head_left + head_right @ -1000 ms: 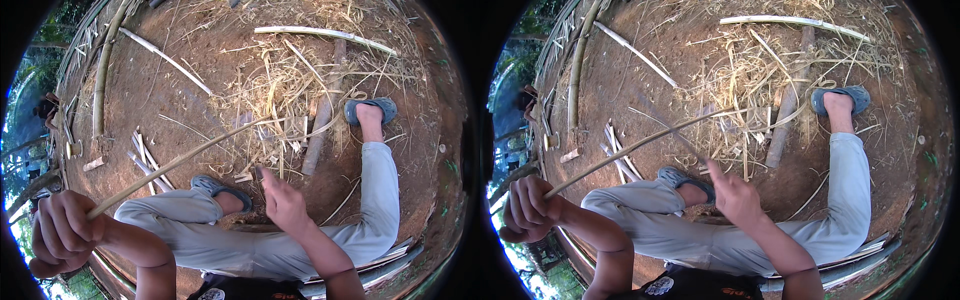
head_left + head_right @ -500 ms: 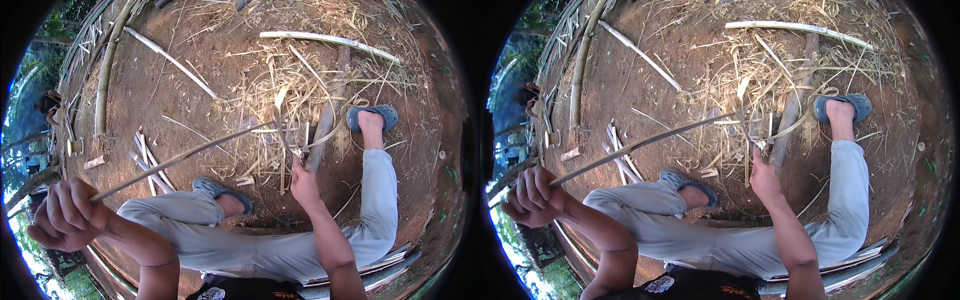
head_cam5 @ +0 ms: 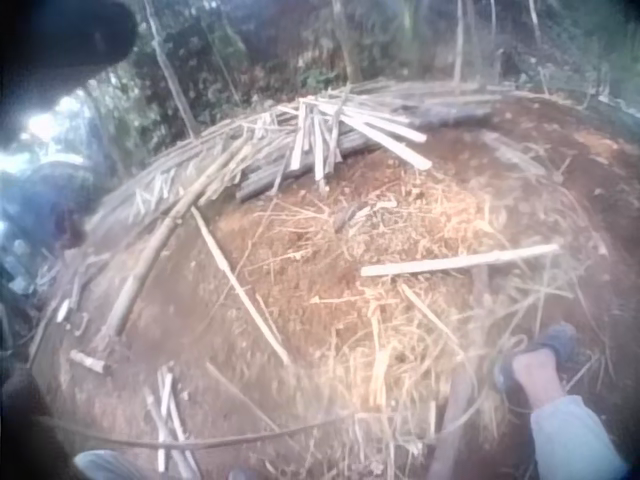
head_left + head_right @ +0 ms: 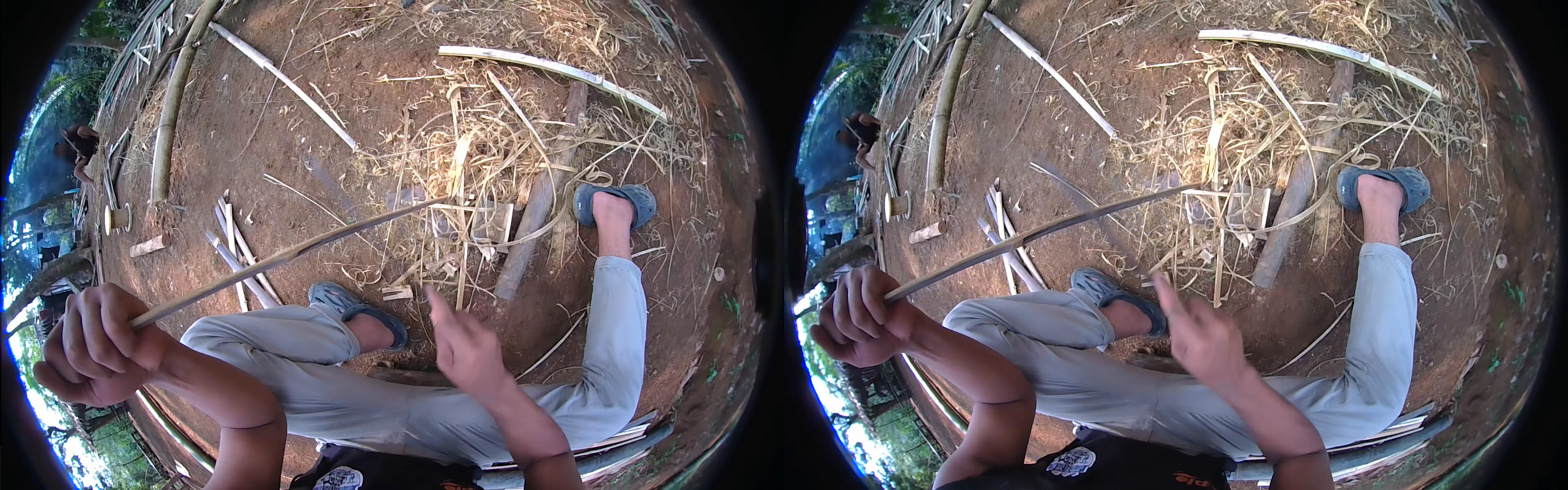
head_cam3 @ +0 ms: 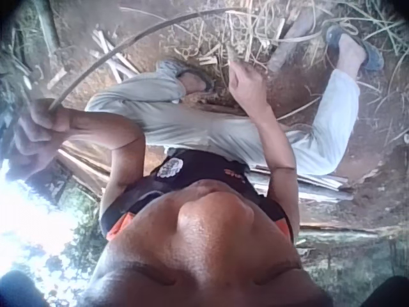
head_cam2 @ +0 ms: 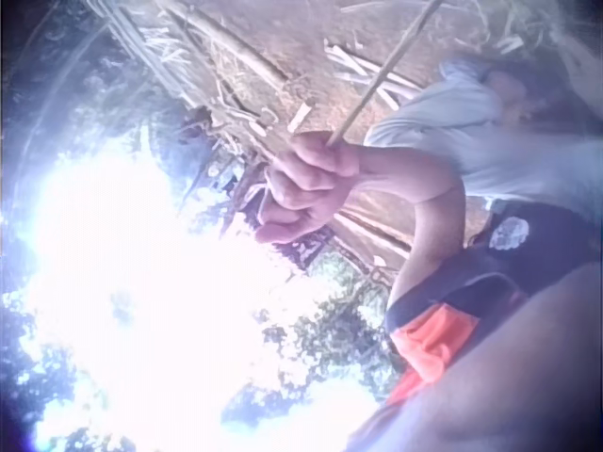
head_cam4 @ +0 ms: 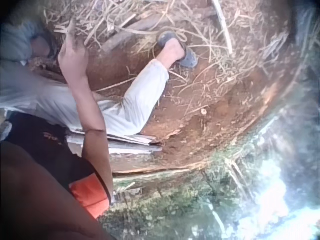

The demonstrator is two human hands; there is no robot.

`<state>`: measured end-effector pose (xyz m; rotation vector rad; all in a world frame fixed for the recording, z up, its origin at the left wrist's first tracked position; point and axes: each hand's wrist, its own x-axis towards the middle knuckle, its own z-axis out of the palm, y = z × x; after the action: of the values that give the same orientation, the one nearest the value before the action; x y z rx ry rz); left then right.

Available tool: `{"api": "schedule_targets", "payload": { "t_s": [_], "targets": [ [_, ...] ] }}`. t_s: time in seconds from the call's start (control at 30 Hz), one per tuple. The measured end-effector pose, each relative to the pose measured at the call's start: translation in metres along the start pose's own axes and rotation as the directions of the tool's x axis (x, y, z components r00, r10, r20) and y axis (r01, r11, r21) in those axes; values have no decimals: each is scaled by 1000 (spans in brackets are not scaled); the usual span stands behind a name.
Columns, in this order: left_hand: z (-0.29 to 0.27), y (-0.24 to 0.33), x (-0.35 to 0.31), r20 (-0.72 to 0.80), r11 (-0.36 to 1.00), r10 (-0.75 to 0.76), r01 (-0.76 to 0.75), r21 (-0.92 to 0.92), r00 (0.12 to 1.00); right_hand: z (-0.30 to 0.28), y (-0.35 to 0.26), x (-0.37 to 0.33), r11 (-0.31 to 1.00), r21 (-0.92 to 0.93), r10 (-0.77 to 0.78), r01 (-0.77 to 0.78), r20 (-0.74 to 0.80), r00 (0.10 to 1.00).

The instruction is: The person sits on the ground and uses a machete to shave and split a piece of bamboo. They repeatedly scrape the surface to thin the material and split it into smaller strips, occasionally inspecting the blade and the bamboo piece.

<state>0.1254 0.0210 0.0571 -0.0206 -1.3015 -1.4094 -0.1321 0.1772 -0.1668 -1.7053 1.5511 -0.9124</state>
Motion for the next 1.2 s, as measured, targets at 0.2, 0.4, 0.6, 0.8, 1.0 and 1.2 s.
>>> {"api": "schedule_targets", "payload": {
  "t_s": [0.2, 0.4, 0.6, 0.8, 1.0, 1.2],
  "targets": [
    [-20, 6, -5, -80, 996, -17, 24, 85, 997, 28, 43, 8, 998, -6, 64, -65, -81, 995],
    [-18, 11, -8, -100, 997, -15, 22, 76, 995, -9, -29, -4, 977, -72, -201, 203, 29, 979],
    [-16, 7, -4, -69, 994, -2, 9, 105, 998, 22, 47, 8, 999, 26, 46, -43, -139, 989],
    [-6, 4, -4, -61, 990, -20, 28, 137, 998, 5, -8, 0, 962, -159, -240, 221, -108, 965],
    [-13, 6, -5, -77, 991, 5, 5, 132, 997, 16, 52, 11, 954, -243, 175, -175, -21, 984],
    [-9, 5, -5, -79, 993, -8, 17, 115, 997, 26, 60, 1, 946, -297, 108, -127, -80, 991]
  ]
}}
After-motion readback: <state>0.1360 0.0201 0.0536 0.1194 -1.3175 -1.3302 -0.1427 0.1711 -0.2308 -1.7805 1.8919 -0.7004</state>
